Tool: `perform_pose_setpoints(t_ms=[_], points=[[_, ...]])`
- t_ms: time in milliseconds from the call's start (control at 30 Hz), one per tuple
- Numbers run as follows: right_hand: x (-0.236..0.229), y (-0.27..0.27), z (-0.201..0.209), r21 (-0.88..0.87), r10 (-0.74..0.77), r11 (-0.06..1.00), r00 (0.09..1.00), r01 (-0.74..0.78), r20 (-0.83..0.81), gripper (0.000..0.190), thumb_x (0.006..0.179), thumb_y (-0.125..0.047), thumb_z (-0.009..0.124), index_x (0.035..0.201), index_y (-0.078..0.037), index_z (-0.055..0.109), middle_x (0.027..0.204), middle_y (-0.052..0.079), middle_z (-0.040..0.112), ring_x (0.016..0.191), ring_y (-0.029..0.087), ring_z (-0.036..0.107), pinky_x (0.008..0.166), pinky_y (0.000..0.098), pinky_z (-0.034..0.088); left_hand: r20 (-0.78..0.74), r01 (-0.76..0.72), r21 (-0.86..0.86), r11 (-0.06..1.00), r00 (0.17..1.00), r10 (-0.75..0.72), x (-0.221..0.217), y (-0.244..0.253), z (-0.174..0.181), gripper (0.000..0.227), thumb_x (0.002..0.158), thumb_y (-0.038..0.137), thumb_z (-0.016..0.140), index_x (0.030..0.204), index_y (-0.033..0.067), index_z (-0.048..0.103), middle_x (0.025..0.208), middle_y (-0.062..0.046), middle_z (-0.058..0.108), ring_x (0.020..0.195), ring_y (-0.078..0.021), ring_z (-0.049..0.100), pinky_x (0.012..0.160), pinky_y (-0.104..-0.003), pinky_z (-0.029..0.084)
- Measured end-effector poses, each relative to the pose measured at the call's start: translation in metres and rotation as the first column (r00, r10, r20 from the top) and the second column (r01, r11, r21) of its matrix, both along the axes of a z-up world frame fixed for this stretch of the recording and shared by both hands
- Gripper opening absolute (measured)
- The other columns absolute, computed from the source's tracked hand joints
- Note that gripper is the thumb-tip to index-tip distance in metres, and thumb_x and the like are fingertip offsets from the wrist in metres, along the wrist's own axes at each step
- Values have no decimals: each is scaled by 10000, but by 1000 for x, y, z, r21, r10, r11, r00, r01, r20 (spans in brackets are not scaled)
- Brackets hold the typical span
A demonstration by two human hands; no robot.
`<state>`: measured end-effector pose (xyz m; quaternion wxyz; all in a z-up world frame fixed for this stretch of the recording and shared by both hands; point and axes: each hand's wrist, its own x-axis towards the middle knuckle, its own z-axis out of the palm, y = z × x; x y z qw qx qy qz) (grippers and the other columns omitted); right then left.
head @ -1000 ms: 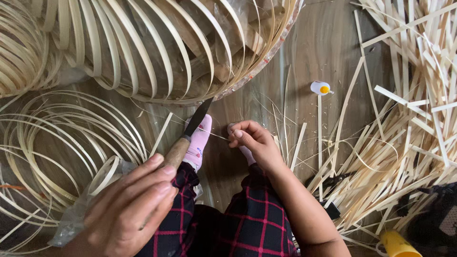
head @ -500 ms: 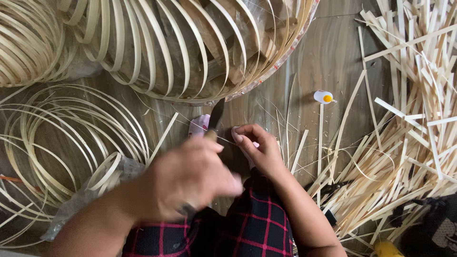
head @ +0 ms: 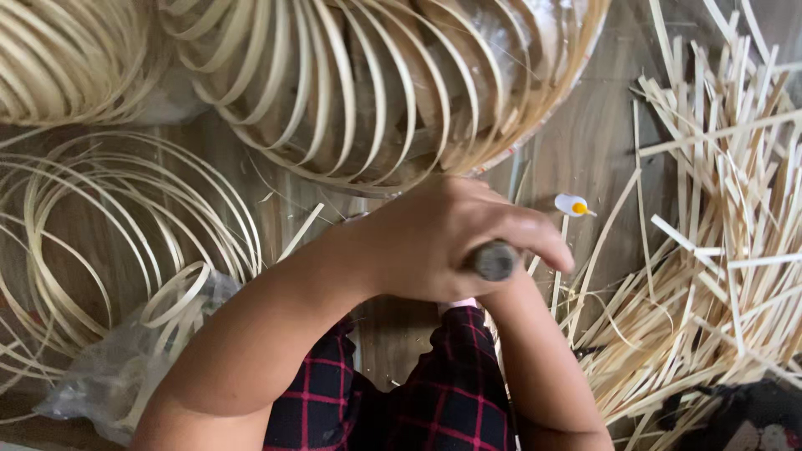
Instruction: The person constructs a bamboo lamp shade by applying glue to bamboo strips and securing them onto a circular frame.
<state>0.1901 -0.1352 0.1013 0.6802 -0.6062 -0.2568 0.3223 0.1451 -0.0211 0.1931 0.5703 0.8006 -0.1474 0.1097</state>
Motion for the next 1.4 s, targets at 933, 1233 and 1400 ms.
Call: perform_pose_setpoints(t_ms=[933,1233,1400], points=[[18,-22,-26,-127,33,991,999,-30,17,51,1058,15,618,1072,37,662,1031,191,743,935,226,757,873,368,650,-279,-444,-86,892,870,407,-90,33,3,334,1112,126,597,1442,82,572,1263,-74,726,1195,-184,723,1090,-312,596],[-29,-16,-19,1,40,999,847,-47,-530,176,934,-38,690,1105,-36,651,1081,117,699,992,208,716,857,340,592,-260,-59,66,996,963,75,-51,0,13,454,984,223,707,1405,169,545,694,-36,635,575,-140,598,548,-250,527],[-11,-31,-10,-189,-60,975,961,114,270,135,930,-30,704,1059,-44,669,1009,104,697,909,239,708,794,358,570,179,-460,-182,869,854,489,-43,0,-7,244,1129,92,620,1353,166,562,1059,-56,736,788,-91,690,636,-188,572]])
